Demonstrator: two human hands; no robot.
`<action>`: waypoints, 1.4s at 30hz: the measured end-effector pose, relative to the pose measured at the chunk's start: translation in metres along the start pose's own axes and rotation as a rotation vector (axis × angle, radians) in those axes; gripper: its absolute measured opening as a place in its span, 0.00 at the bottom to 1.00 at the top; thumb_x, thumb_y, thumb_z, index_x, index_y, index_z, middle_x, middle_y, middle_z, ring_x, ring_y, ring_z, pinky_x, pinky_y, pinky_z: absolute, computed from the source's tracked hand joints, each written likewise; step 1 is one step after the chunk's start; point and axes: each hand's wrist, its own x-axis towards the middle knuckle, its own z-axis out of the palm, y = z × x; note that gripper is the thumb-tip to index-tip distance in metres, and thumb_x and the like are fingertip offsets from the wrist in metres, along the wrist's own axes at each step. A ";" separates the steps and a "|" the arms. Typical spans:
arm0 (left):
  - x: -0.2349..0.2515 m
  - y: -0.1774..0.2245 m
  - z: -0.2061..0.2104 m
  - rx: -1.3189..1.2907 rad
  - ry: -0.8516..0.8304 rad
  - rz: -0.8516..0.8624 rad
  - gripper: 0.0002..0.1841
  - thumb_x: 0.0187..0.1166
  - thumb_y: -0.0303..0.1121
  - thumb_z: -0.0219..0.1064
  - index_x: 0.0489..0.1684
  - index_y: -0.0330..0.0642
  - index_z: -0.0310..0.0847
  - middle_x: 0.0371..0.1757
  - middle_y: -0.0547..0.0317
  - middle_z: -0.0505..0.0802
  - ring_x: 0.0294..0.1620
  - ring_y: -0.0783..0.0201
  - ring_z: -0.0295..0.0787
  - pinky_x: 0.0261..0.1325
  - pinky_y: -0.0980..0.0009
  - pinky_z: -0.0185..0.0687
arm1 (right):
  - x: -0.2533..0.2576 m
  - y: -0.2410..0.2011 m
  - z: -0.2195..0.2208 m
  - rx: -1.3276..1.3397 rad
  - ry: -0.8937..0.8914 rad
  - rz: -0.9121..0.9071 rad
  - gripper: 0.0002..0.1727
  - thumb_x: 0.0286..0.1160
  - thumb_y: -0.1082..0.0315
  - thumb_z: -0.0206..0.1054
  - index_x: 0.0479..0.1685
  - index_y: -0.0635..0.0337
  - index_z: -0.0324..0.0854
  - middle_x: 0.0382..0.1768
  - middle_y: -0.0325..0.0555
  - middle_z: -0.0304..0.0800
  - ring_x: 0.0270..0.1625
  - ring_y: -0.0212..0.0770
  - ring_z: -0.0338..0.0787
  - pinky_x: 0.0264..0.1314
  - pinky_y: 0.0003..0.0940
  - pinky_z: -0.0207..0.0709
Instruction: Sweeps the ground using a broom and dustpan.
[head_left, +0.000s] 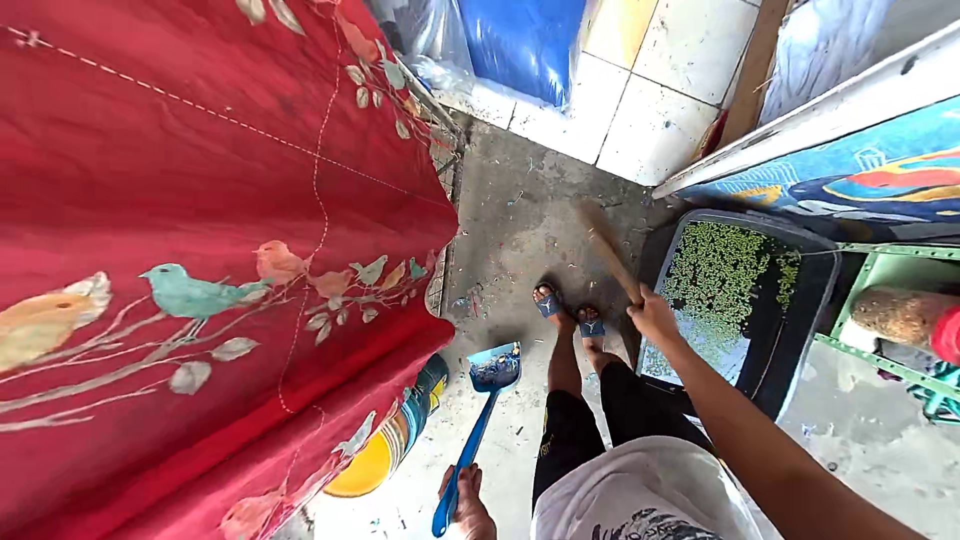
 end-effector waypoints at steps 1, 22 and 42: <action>-0.004 -0.002 -0.004 0.003 0.006 0.005 0.26 0.81 0.32 0.69 0.77 0.34 0.71 0.53 0.44 0.93 0.44 0.55 0.95 0.50 0.55 0.94 | 0.014 -0.002 0.002 -0.029 -0.003 0.039 0.32 0.76 0.60 0.66 0.81 0.58 0.72 0.66 0.64 0.86 0.69 0.63 0.86 0.69 0.66 0.78; -0.048 -0.047 -0.048 -0.103 0.086 -0.012 0.27 0.77 0.30 0.73 0.75 0.31 0.74 0.53 0.40 0.94 0.47 0.51 0.96 0.54 0.54 0.94 | 0.006 0.039 0.099 -0.405 -0.316 -0.336 0.35 0.69 0.63 0.72 0.81 0.59 0.74 0.67 0.66 0.86 0.70 0.67 0.85 0.71 0.71 0.75; -0.100 -0.197 -0.194 -0.236 0.267 -0.210 0.25 0.82 0.32 0.69 0.76 0.32 0.74 0.58 0.37 0.93 0.51 0.45 0.96 0.55 0.50 0.94 | 0.067 -0.181 0.276 -0.733 -0.166 -0.589 0.30 0.64 0.68 0.75 0.71 0.65 0.79 0.64 0.72 0.84 0.69 0.75 0.83 0.63 0.79 0.74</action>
